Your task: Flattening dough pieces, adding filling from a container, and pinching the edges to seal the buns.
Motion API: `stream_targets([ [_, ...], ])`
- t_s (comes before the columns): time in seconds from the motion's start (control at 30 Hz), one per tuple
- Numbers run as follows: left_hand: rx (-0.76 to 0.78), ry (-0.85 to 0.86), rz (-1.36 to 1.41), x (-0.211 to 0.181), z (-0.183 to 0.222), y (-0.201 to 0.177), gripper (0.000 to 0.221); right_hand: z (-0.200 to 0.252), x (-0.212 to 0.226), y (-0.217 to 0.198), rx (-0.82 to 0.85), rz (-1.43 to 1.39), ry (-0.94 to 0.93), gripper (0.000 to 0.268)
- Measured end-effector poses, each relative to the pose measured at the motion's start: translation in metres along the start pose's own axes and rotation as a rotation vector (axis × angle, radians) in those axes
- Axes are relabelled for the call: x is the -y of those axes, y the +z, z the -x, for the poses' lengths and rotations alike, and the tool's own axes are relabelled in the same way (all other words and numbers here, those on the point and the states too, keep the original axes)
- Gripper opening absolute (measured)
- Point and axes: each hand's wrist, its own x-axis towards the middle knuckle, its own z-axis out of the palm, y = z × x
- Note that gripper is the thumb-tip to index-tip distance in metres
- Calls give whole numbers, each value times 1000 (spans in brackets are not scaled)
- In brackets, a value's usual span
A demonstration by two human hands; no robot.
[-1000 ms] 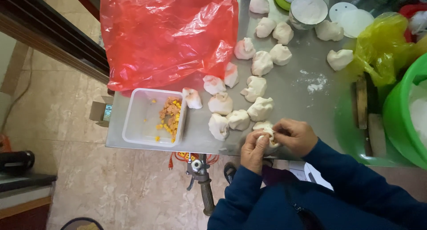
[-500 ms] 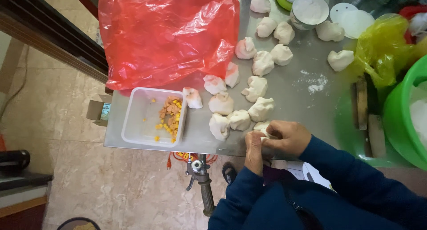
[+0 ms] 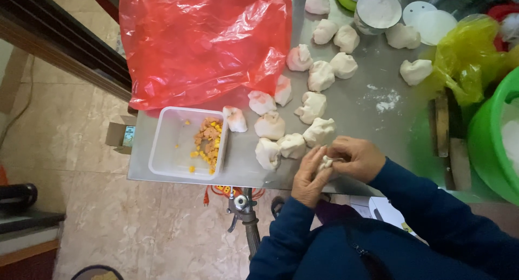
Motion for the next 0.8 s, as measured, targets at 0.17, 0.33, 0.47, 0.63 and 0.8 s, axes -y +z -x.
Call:
stream_targets([
  [0.17,-71,-33,-3,-14,-4,11,42,0,7,-8,40,-104,-27,6],
  [0.33,-181,-140,92,5,-12,21,31,5,16,-11,-4,-76,-73,8],
  [0.47,-322,-398,383,8,-21,22,23,12,45,-34,-54,-362,-107,35],
  [0.63,-298,-455,523,-29,-29,26,26,17,43,-63,-26,-213,-226,36],
  [0.8,-251,-446,567,-56,-30,37,17,16,56,-53,7,51,-461,28],
])
